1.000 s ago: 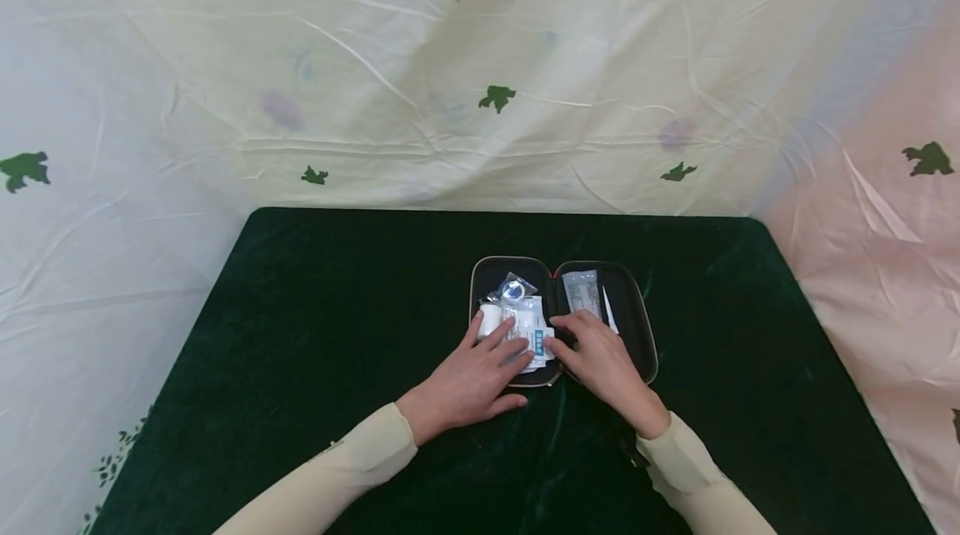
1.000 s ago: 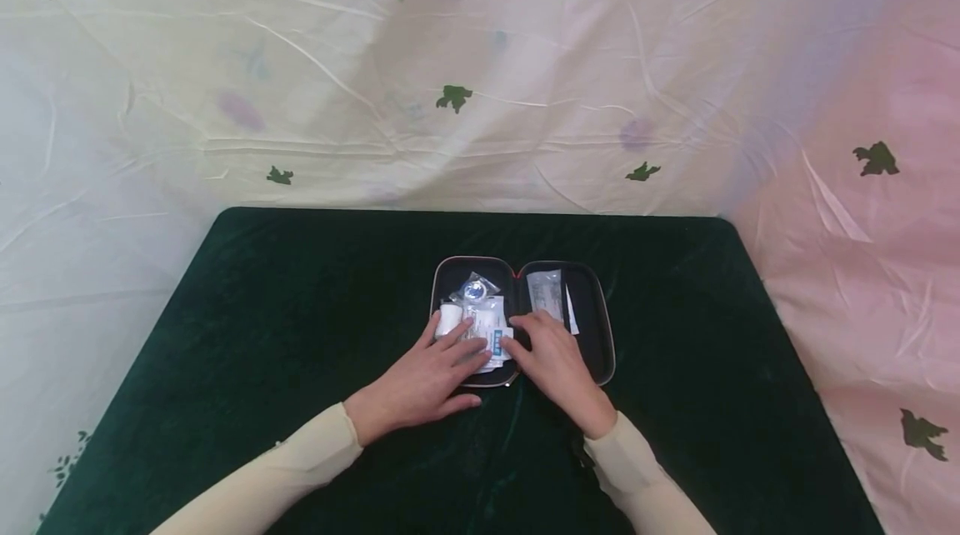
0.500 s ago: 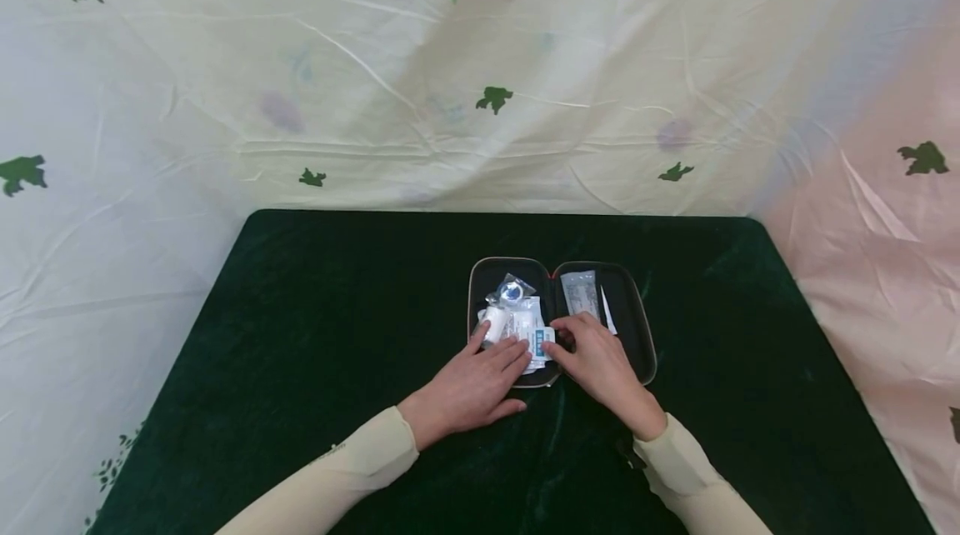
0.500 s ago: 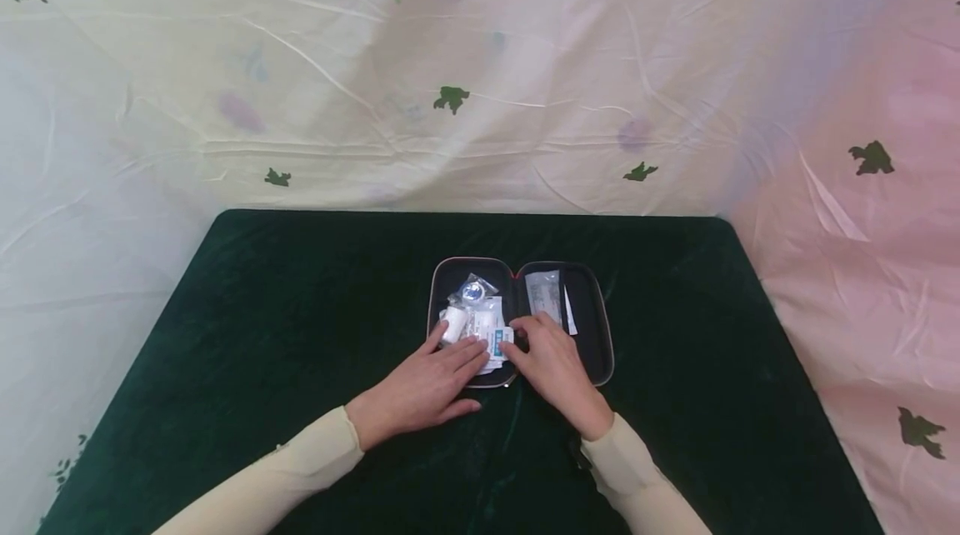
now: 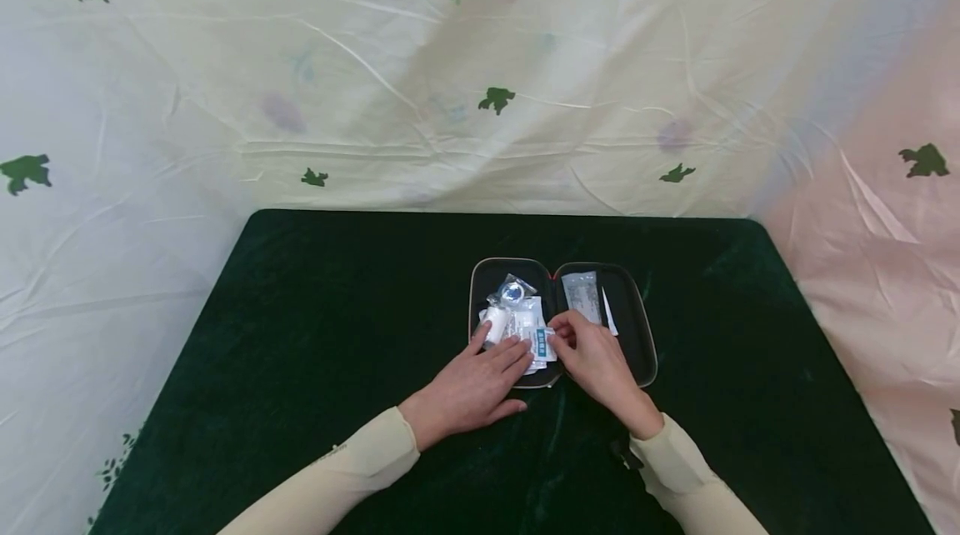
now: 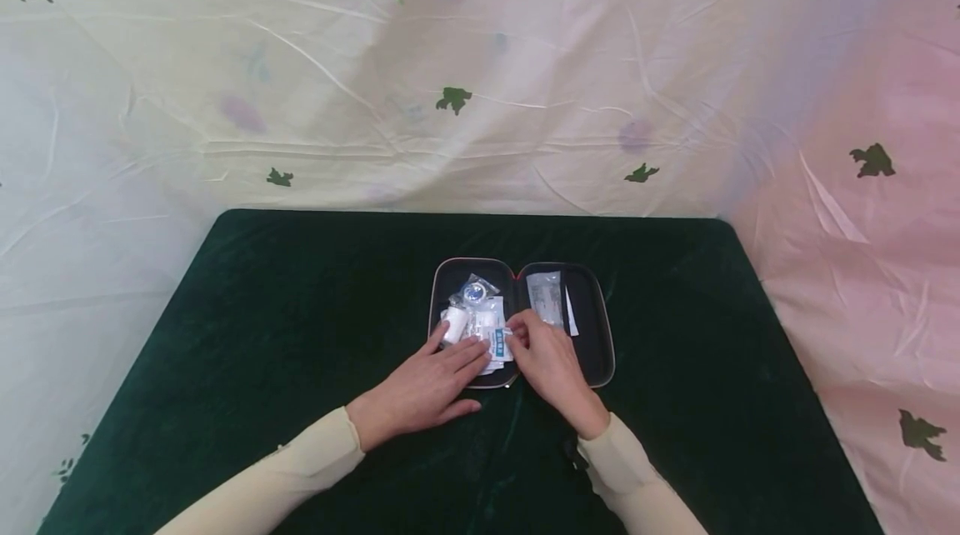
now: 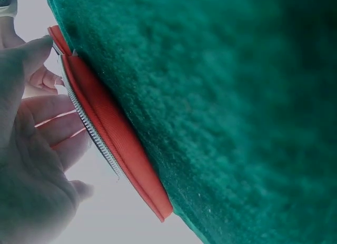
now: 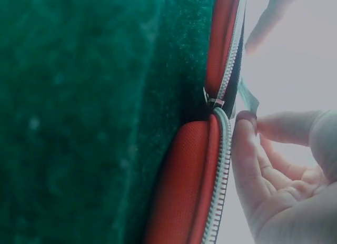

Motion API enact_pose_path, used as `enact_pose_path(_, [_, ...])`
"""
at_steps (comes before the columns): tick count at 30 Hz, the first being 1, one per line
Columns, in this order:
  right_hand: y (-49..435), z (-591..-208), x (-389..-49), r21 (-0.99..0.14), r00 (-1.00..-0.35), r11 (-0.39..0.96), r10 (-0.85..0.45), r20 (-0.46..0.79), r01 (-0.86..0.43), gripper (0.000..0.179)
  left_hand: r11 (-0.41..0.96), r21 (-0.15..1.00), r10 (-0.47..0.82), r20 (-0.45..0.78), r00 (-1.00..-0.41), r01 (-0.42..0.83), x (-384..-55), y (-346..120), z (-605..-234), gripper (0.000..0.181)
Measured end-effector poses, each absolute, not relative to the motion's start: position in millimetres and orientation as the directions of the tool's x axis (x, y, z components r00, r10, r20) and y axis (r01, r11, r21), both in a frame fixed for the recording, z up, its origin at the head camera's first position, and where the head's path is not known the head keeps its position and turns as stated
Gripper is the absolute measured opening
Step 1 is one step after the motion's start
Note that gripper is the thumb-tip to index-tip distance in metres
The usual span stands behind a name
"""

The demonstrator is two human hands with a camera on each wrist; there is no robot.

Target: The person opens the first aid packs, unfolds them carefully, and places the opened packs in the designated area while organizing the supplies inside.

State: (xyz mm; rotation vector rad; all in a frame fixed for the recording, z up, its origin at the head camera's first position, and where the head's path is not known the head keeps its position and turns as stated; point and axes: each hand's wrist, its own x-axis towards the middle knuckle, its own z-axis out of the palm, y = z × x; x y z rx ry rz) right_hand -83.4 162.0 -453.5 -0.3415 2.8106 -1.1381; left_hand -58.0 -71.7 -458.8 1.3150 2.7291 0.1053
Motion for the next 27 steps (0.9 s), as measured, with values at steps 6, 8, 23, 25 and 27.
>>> enact_pose_path(6, [170, -449, -83, -0.737, -0.985, 0.667, -0.172, -0.007, -0.111, 0.017, 0.616, 0.146, 0.784, -0.021, -0.62, 0.774, -58, -68, -457, 0.068])
enact_pose_path(8, [174, -448, -83, -0.743, -0.988, 0.66, -0.155, 0.011, -0.111, 0.017, 0.609, 0.151, 0.787, 0.004, -0.617, 0.778, -58, -66, -457, 0.068])
enact_pose_path(23, [204, -444, -73, -0.77, -0.998, 0.635, -0.043, 0.05, -0.066, 0.02, 0.574, 0.176, 0.808, 0.034, -0.588, 0.8, -59, -45, -452, 0.066])
enact_pose_path(25, [208, -444, -72, -0.769, -0.998, 0.637, -0.031, 0.055, -0.062, 0.021, 0.568, 0.172, 0.814, 0.026, -0.58, 0.805, -59, -43, -452, 0.066])
enact_pose_path(27, [213, -444, -70, -0.769, -0.998, 0.637, -0.022, 0.055, -0.056, 0.021, 0.565, 0.166, 0.819, 0.013, -0.574, 0.809, -59, -40, -452, 0.066])
